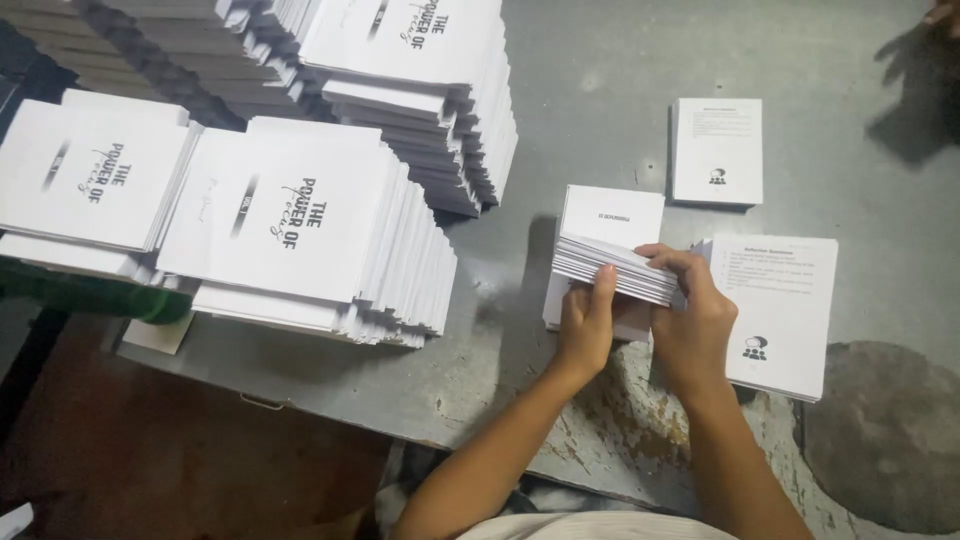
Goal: Sorting and stacking printed booklets on a metal workbench in a print shop.
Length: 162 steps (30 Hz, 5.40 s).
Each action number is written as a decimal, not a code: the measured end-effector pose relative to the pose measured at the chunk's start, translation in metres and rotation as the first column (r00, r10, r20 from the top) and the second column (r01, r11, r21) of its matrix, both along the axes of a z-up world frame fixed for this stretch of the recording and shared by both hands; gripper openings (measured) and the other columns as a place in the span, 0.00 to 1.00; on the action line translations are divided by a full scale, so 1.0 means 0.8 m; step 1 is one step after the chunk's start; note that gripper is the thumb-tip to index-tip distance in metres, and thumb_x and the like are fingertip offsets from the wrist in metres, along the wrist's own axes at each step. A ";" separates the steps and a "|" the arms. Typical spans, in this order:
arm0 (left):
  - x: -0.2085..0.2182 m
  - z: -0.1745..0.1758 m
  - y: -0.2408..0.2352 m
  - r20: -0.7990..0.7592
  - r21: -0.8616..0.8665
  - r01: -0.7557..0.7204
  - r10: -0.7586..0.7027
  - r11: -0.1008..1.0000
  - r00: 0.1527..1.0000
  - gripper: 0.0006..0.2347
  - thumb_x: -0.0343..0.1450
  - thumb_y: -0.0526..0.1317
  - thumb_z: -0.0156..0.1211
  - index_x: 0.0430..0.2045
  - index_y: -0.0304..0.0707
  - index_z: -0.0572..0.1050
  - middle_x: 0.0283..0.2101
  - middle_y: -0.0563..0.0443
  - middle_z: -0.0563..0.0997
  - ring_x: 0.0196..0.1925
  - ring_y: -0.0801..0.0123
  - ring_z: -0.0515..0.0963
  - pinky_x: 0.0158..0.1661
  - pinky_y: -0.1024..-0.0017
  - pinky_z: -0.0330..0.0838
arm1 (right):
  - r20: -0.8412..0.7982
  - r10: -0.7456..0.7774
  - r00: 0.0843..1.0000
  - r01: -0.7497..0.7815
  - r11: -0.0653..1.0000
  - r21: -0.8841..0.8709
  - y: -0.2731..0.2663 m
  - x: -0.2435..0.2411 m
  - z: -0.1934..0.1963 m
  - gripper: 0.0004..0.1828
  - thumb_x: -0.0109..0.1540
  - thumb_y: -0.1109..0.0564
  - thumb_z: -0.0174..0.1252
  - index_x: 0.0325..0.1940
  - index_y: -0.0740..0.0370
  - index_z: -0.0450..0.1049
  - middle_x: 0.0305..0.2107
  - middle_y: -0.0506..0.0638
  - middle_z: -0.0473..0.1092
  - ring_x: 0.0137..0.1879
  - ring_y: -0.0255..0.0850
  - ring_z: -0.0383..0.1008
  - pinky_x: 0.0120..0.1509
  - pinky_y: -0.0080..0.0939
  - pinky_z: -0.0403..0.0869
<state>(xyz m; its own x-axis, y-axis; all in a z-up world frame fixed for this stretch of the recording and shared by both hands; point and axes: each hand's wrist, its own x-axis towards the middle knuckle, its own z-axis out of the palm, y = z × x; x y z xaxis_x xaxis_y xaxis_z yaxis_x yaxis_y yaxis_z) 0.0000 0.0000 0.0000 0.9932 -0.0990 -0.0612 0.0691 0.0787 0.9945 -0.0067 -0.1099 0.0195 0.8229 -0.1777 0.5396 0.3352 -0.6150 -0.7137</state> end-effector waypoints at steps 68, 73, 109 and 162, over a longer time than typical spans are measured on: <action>-0.020 -0.067 -0.196 -0.247 -0.692 0.232 -0.526 0.683 0.813 0.24 0.85 0.56 0.38 0.44 0.28 0.71 0.38 0.33 0.81 0.39 0.53 0.85 0.38 0.62 0.83 | -0.455 -0.187 0.871 0.000 0.925 -0.381 -0.244 0.004 -0.007 0.34 0.54 0.60 0.71 0.64 0.62 0.72 0.54 0.61 0.74 0.64 0.60 0.71 0.69 0.59 0.66; -0.023 -0.077 -0.199 -0.248 -0.654 0.223 -0.484 0.723 0.839 0.29 0.84 0.62 0.39 0.46 0.26 0.71 0.40 0.29 0.81 0.41 0.50 0.85 0.41 0.59 0.83 | -0.112 -0.013 0.994 -0.022 0.951 -0.307 -0.226 -0.022 -0.001 0.22 0.55 0.68 0.71 0.51 0.64 0.72 0.53 0.58 0.74 0.65 0.60 0.71 0.68 0.59 0.69; -0.136 0.023 0.170 -0.077 0.131 0.294 -0.286 0.947 0.955 0.21 0.79 0.46 0.48 0.14 0.38 0.74 0.20 0.54 0.79 0.20 0.75 0.75 0.31 0.76 0.71 | -0.117 -0.047 0.992 0.049 0.999 0.018 -0.210 -0.119 -0.060 0.20 0.78 0.75 0.55 0.73 0.83 0.59 0.54 0.70 0.63 0.59 0.55 0.64 0.65 0.48 0.67; -0.213 -0.121 0.170 0.420 -0.025 -0.101 0.102 0.995 0.902 0.12 0.67 0.31 0.67 0.42 0.41 0.72 0.45 0.44 0.80 0.53 0.56 0.80 0.60 0.64 0.68 | -0.154 0.521 0.839 -0.339 0.724 0.600 0.042 -0.228 -0.152 0.25 0.58 0.70 0.55 0.59 0.61 0.64 0.57 0.62 0.73 0.57 0.48 0.77 0.59 0.43 0.78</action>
<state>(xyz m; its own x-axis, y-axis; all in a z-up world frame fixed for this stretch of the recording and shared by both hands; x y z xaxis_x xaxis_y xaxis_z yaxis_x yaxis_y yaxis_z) -0.1708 0.1357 -0.0967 0.9315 0.0039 0.3637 -0.3631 0.0659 0.9294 -0.1891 -0.0760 -0.1020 0.9802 0.0563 0.1896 0.1868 0.0515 -0.9810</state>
